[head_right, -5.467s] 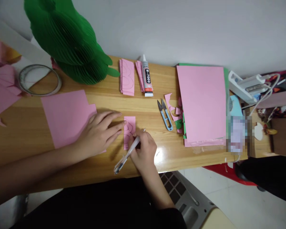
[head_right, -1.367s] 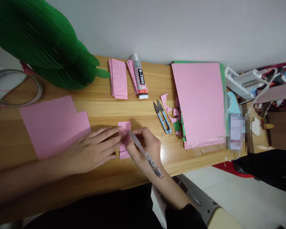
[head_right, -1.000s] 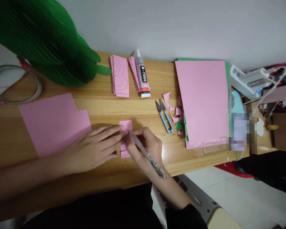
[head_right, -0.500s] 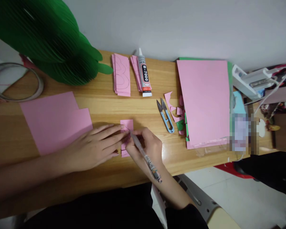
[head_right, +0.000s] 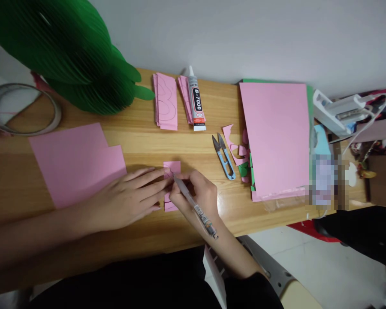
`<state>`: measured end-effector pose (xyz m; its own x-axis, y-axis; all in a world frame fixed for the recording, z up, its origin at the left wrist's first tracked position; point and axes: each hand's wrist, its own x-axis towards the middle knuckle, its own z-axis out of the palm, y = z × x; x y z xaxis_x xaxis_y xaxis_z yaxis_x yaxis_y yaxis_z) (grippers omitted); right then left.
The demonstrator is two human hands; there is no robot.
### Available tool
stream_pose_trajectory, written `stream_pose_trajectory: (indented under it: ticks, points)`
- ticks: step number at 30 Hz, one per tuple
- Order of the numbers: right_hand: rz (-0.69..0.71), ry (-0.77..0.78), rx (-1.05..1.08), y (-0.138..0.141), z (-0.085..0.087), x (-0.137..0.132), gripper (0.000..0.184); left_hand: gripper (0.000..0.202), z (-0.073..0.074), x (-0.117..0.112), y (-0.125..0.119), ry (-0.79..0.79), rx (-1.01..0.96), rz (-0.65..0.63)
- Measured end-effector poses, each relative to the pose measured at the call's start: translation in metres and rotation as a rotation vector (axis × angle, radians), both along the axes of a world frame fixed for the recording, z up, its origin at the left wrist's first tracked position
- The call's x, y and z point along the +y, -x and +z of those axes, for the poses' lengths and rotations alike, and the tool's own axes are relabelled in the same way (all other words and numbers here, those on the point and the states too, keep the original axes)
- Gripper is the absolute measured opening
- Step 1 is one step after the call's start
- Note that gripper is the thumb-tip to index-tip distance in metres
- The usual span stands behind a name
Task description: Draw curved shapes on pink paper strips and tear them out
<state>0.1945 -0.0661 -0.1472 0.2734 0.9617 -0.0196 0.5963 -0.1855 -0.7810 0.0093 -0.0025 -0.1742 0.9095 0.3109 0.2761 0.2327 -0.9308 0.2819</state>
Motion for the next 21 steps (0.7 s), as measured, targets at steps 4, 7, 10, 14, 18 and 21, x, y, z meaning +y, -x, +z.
stream_pose_trajectory:
  ticks: [4,7,10,14,18,21]
  points:
    - [0.011,-0.014,0.012,0.0013,0.001,0.001,0.01,0.028,0.0003,-0.0002,-0.0006,-0.012,0.004,0.006]
    - [-0.003,-0.003,0.016,0.0023,0.0011,0.0011,0.009,0.028,-0.0001,-0.0004,0.0001,0.007,0.015,0.005]
    - [-0.017,0.017,0.03,0.003,0.0008,0.0005,0.008,0.028,-0.0007,-0.0004,0.001,0.014,0.027,0.001]
    - [-0.028,-0.002,0.033,0.0037,-0.0015,-0.0006,0.008,0.026,-0.0003,-0.0004,0.0014,0.011,0.033,0.002]
    - [-0.038,-0.016,0.031,0.0043,-0.0052,-0.0005,0.008,0.027,0.001,-0.0004,0.0003,-0.013,0.026,0.004]
    - [-0.038,-0.037,0.03,0.0047,-0.0069,0.0005,0.006,0.028,0.001,-0.0008,-0.0005,-0.022,0.01,0.011]
